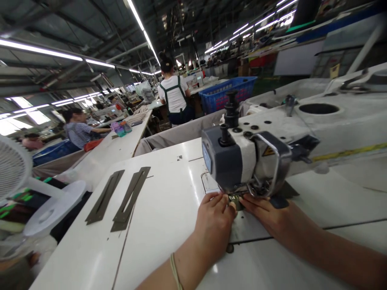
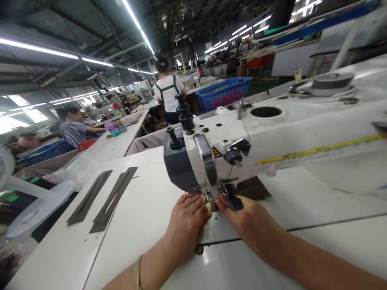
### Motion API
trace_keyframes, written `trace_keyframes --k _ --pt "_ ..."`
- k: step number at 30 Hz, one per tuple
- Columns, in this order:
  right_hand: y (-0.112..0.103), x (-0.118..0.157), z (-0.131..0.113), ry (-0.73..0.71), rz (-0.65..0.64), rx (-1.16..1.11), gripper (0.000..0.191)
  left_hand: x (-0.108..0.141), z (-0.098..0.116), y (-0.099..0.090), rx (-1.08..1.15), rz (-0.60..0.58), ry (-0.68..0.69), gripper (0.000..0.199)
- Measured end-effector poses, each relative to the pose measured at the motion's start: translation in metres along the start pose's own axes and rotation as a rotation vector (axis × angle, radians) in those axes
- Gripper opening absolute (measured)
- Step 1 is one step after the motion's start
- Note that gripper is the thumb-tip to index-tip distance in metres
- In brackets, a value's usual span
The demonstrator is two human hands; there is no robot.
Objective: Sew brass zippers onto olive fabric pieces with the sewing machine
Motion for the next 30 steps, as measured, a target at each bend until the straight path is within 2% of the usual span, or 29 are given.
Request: trace_keyframes --k 6,14,21,26,30 --pt "0.007 0.005 0.003 -0.006 -0.011 0.013 0.037 0.0 -0.006 0.004 0.012 -0.021 -0.028 0.015" --pt "0.0 -0.006 0.0 -0.014 0.042 0.05 0.039 0.002 -0.008 0.01 0.001 -0.072 -0.017 0.011" --pt "-0.003 -0.009 0.0 -0.01 0.043 0.042 0.04 0.002 -0.008 0.005 0.005 0.005 -0.008 0.012" --pt "0.004 -0.005 0.0 0.008 0.052 0.063 0.039 0.002 -0.009 0.005 -0.006 0.025 -0.03 0.009" --pt "0.01 0.0 0.012 0.039 -0.019 0.0 0.033 0.002 -0.016 0.004 0.029 0.036 -0.075 0.009"
Point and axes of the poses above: each hand's wrist, its own x-axis away from the middle knuckle, its own y-axis out of the palm, z = x × y, the point moved 10 cm from there along -x, towards the middle knuckle, and after that the axes turned 15 degrees about z, right-handed, at the moved point
